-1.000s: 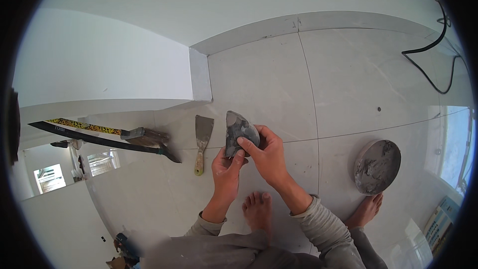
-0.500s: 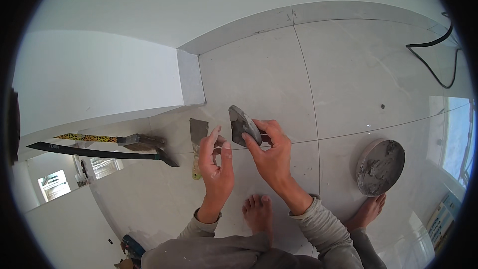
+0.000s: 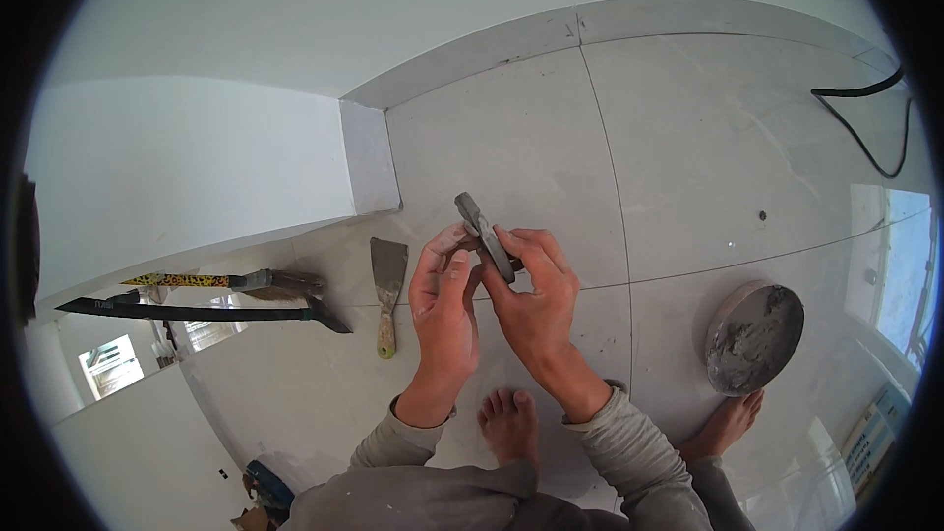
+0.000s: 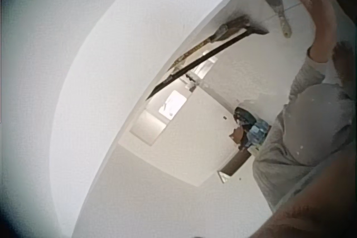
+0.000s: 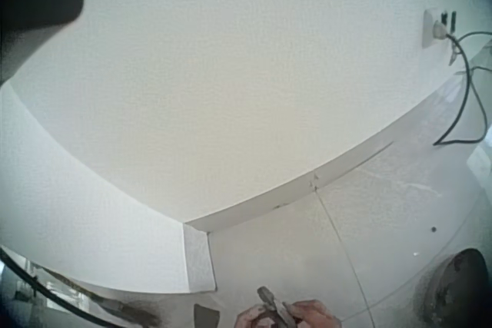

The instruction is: The person applies grout to tile joints using a small putty knife and a flexible rubber float, scooping material from a bowl and pressing it into the gaps between floor tiles and along the wall base.

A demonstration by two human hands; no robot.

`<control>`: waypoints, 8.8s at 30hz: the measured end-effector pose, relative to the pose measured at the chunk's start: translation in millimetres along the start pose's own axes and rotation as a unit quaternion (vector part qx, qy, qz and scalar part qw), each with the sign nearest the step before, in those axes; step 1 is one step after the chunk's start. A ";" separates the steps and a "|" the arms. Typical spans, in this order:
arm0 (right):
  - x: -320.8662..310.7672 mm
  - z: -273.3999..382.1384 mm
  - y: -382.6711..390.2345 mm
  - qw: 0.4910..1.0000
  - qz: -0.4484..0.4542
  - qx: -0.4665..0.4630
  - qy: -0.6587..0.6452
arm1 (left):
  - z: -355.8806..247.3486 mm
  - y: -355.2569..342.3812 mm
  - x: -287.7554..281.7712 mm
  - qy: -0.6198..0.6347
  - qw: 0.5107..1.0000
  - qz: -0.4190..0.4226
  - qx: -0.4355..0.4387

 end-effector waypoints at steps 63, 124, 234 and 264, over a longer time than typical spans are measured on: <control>-90.5 -15.9 -36.8 0.988 0.022 0.120 -0.093 | 49.8 -195.7 -25.6 -0.727 0.671 0.136 -0.043; -113.5 -0.8 -31.7 0.986 -0.014 0.126 -0.107 | 68.2 -195.2 10.0 -0.109 0.979 -0.169 -0.042; 165.4 21.3 -123.8 0.985 0.084 0.151 -0.014 | 104.1 13.6 -73.3 -0.218 0.947 -0.086 0.220; 164.7 46.3 -104.7 0.977 0.089 -0.013 -0.194 | 99.7 10.3 -71.1 -0.250 0.937 -0.104 0.220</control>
Point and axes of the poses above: each hand's wrist, its own y-axis away from the middle knuckle, its own x-axis out of the palm, z = x × y, the point moved 1 cm from there along -y, towards the middle knuckle, and after that the axes turned 15 degrees about x, right-handed, at the moved point
